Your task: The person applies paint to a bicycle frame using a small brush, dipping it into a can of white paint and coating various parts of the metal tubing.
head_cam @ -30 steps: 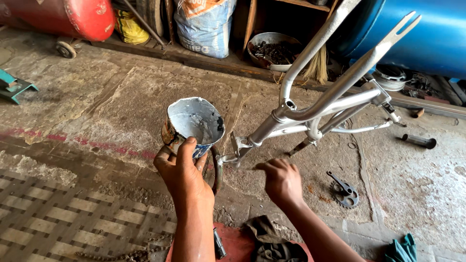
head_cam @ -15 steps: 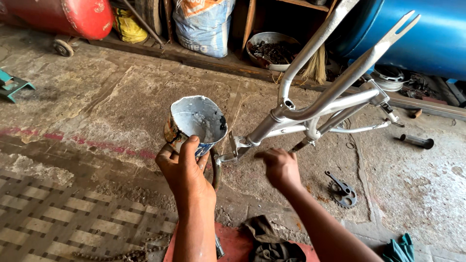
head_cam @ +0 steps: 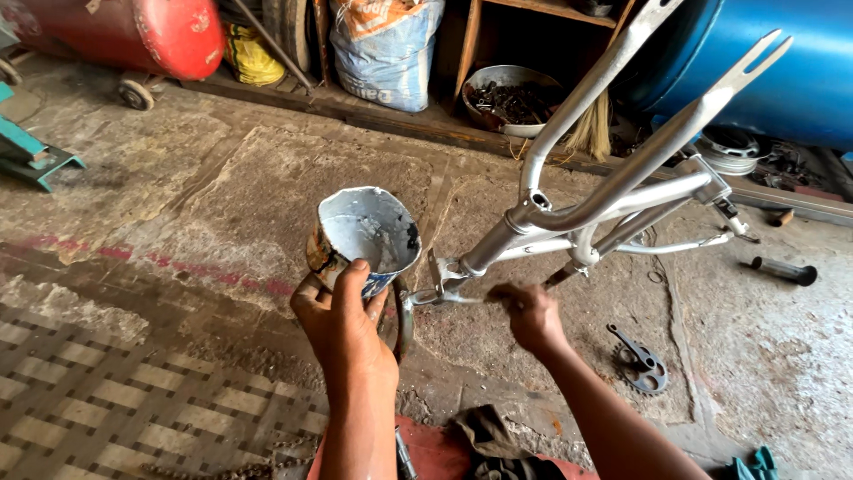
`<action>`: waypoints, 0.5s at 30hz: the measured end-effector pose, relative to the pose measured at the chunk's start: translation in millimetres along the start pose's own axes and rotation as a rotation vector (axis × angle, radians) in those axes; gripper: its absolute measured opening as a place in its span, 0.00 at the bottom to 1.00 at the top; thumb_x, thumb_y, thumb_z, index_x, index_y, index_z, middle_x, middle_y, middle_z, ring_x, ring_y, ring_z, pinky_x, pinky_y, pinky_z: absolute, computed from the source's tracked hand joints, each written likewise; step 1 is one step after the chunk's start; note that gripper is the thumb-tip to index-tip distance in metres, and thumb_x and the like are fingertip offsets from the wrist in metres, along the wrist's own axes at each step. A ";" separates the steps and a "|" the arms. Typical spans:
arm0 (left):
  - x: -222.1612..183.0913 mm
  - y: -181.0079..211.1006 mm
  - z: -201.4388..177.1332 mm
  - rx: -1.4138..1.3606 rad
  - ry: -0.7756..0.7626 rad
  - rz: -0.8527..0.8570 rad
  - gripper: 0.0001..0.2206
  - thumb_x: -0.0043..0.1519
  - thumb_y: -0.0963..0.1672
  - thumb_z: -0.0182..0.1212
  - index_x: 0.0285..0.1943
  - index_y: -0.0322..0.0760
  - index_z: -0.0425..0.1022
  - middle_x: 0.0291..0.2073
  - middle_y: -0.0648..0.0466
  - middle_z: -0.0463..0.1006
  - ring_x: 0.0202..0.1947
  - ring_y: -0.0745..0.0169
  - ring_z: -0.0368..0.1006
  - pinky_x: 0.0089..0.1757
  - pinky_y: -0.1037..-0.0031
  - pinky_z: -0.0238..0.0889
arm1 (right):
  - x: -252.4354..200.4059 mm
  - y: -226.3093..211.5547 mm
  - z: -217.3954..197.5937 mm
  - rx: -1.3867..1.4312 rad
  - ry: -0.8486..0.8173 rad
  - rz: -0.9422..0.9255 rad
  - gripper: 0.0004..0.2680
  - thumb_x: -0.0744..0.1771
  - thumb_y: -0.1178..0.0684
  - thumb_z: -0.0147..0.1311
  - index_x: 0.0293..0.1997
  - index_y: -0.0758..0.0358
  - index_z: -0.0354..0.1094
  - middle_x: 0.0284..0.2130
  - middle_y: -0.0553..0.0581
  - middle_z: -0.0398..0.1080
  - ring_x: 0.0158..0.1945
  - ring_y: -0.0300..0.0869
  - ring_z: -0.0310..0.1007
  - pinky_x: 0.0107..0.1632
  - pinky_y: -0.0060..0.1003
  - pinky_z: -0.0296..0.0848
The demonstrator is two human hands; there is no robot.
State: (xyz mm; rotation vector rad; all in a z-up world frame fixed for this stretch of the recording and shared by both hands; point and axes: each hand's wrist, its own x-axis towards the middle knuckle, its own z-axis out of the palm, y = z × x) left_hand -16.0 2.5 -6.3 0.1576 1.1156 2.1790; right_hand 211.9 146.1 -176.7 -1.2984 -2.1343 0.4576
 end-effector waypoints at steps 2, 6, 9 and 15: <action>1.2 -2.4 0.4 -0.028 -0.011 0.003 0.25 0.52 0.43 0.66 0.55 0.35 0.60 0.51 0.48 0.72 0.49 0.56 0.73 0.47 0.56 0.70 | -8.6 0.4 2.8 -0.015 -0.139 0.111 0.09 0.71 0.55 0.47 0.42 0.54 0.78 0.39 0.52 0.79 0.40 0.41 0.77 0.47 0.40 0.83; 2.3 -7.4 -1.7 0.000 -0.028 -0.007 0.24 0.54 0.43 0.67 0.54 0.32 0.60 0.51 0.47 0.70 0.50 0.55 0.71 0.48 0.54 0.70 | -9.7 3.7 -5.0 0.098 0.038 0.118 0.08 0.69 0.56 0.48 0.45 0.55 0.77 0.41 0.52 0.80 0.42 0.42 0.78 0.48 0.41 0.79; 4.4 -4.7 -3.5 -0.001 -0.012 -0.023 0.24 0.53 0.43 0.66 0.55 0.35 0.60 0.52 0.49 0.71 0.49 0.55 0.72 0.46 0.53 0.70 | -17.4 3.9 -21.3 0.035 0.079 0.060 0.07 0.69 0.55 0.49 0.46 0.56 0.76 0.41 0.53 0.80 0.42 0.43 0.77 0.47 0.43 0.77; -0.3 -0.9 -5.8 -0.011 -0.031 -0.056 0.24 0.54 0.43 0.63 0.59 0.38 0.62 0.51 0.50 0.72 0.47 0.58 0.71 0.43 0.54 0.73 | -32.5 -45.1 -96.6 0.255 -0.155 -0.007 0.07 0.68 0.56 0.51 0.49 0.59 0.70 0.35 0.55 0.75 0.39 0.41 0.75 0.43 0.41 0.74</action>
